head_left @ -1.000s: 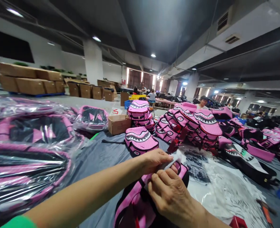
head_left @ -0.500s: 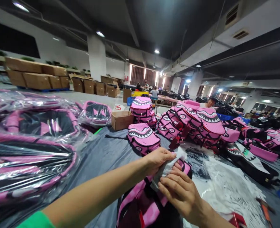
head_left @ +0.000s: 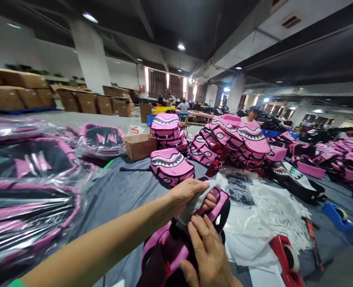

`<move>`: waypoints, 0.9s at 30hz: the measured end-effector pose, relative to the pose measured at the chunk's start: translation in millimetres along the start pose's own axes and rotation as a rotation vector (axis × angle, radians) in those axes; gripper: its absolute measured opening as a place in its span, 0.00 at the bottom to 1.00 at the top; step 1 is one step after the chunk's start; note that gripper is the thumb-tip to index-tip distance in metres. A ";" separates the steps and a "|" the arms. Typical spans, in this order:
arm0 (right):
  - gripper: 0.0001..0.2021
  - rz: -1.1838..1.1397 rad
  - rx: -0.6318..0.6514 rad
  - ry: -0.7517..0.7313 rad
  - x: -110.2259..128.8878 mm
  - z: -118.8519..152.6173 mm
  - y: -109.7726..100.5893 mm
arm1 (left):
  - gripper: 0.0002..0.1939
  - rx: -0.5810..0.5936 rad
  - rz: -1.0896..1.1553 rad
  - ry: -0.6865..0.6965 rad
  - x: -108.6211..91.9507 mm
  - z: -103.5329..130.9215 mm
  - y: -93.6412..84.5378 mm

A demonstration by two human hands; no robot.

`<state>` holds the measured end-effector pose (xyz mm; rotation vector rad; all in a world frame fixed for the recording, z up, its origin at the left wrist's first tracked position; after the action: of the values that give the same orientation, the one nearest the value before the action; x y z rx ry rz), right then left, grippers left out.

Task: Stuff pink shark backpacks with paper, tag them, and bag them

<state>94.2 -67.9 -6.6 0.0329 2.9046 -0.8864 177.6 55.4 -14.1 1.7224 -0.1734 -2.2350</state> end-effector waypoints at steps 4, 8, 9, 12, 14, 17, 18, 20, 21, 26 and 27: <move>0.24 -0.045 0.055 0.091 -2.9 -7.4 12.7 | 0.17 -0.019 -0.020 0.039 -2.3 2.0 -4.9; 0.22 -0.100 0.098 0.196 -7.8 -20.7 17.3 | 0.18 -0.058 -0.062 0.029 -3.6 3.3 -12.5; 0.23 -0.091 0.095 0.203 -6.3 -21.9 17.5 | 0.18 -0.064 -0.076 0.015 -3.1 3.9 -13.3; 0.24 0.008 0.055 0.212 0.7 -18.6 17.1 | 0.19 -0.086 -0.098 -0.030 -1.3 6.4 -14.5; 0.22 0.104 0.000 0.239 2.7 -13.5 14.5 | 0.19 -0.102 -0.102 -0.050 -0.7 8.4 -14.7; 0.19 0.176 -0.086 0.276 0.7 -9.5 6.3 | 0.19 -0.151 -0.156 -0.040 -3.4 10.3 -18.7; 0.19 0.166 -0.095 0.274 -0.7 -10.0 3.5 | 0.19 -0.165 -0.189 -0.025 -5.1 10.4 -20.6; 0.20 0.085 -0.074 0.253 -4.6 -10.8 -1.2 | 0.20 -0.170 -0.249 0.007 -7.8 9.8 -23.9; 0.20 0.014 -0.053 0.239 -7.3 -9.2 -3.5 | 0.21 -0.168 -0.267 0.023 -8.7 9.3 -25.8; 0.15 -0.260 -0.134 0.271 -45.4 62.8 -32.7 | 0.23 -0.181 -0.274 0.059 -9.2 9.0 -35.6; 0.13 -0.239 -0.152 0.359 -65.6 94.6 -39.1 | 0.24 -0.189 -0.276 0.053 -8.9 9.8 -36.3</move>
<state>166.2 -152.5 -56.0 -0.1914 3.3591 -0.7538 163.9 91.6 -13.6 1.7897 0.2964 -2.3021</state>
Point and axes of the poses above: each hand's wrist, its own z-axis away from the middle knuckle, its own y-axis out of the palm, x = y × z, the point moved 9 cm from there along -z, towards the middle knuckle, and after that the axes turned 4 degrees about -z, right-handed, at the moved point
